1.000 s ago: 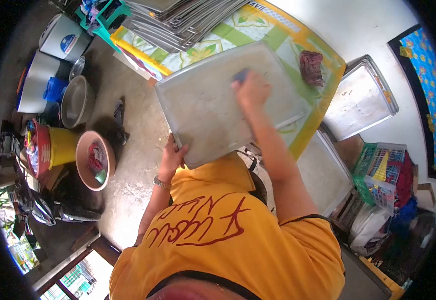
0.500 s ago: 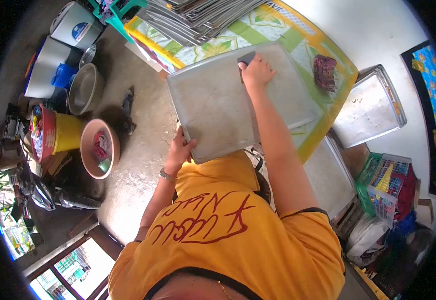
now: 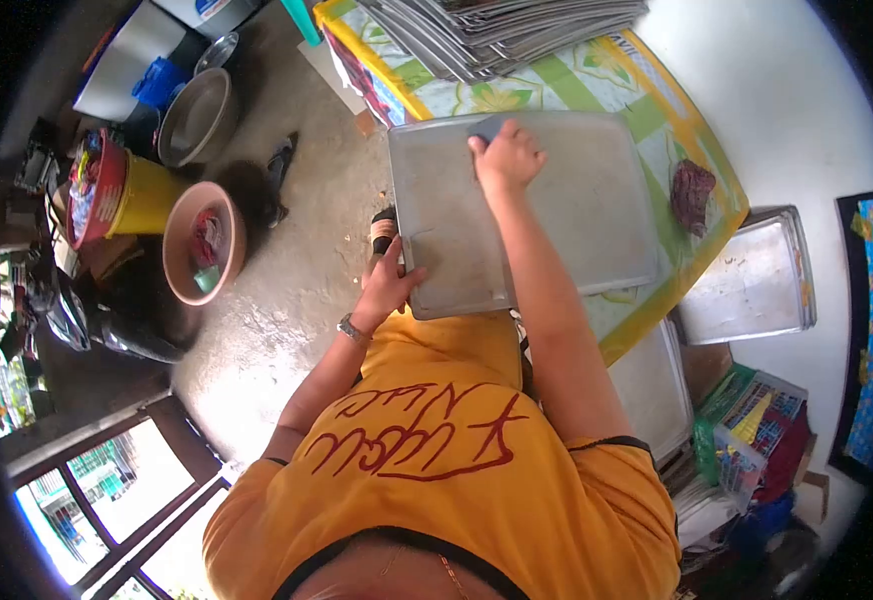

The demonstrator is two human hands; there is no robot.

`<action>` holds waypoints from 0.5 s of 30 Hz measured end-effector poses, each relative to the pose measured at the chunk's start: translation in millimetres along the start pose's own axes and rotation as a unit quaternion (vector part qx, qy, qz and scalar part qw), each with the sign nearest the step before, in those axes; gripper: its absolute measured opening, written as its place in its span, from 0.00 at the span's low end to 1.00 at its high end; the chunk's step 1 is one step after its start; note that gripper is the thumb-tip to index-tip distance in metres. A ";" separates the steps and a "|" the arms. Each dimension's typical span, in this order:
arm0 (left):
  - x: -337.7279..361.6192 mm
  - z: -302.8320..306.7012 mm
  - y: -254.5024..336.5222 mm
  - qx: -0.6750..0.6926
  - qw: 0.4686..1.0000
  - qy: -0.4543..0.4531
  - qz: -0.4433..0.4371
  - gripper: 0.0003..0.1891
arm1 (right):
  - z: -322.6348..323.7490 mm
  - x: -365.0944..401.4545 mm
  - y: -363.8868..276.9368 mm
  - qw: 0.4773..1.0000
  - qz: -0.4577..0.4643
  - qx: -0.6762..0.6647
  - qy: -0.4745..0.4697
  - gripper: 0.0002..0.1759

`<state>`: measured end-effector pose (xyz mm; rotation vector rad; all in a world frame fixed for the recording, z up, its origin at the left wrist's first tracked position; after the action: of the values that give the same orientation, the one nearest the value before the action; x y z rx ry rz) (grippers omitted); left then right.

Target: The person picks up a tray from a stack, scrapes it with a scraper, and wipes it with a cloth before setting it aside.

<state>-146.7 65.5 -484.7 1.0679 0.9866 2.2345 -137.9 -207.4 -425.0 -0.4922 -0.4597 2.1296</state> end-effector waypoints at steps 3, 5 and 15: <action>-7.2 -7.9 -12.3 0.023 1.000 0.006 -0.009 0.42 | -14.4 41.5 -54.2 0.995 0.093 0.018 -0.041 0.32; -7.7 -5.6 -14.7 0.023 1.000 0.007 -0.018 0.43 | -22.3 64.1 -83.0 0.986 0.142 0.006 -0.084 0.33; -6.9 10.8 -11.6 0.026 0.999 0.005 -0.022 0.43 | -36.5 31.7 -84.0 0.995 0.067 -0.004 -0.080 0.36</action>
<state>-132.8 72.6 -492.1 1.0483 1.0672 2.1918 -79.6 -130.1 -420.6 -0.3662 -0.5383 2.3083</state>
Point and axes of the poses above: each hand's wrist, its own x-axis away from the middle knuckle, its own z-axis out of the back of the hand, y = z × x, the point moved 10 cm from there along -x, towards the middle knuckle, and after that the axes turned 14 degrees about -x, right-handed, at the moved point
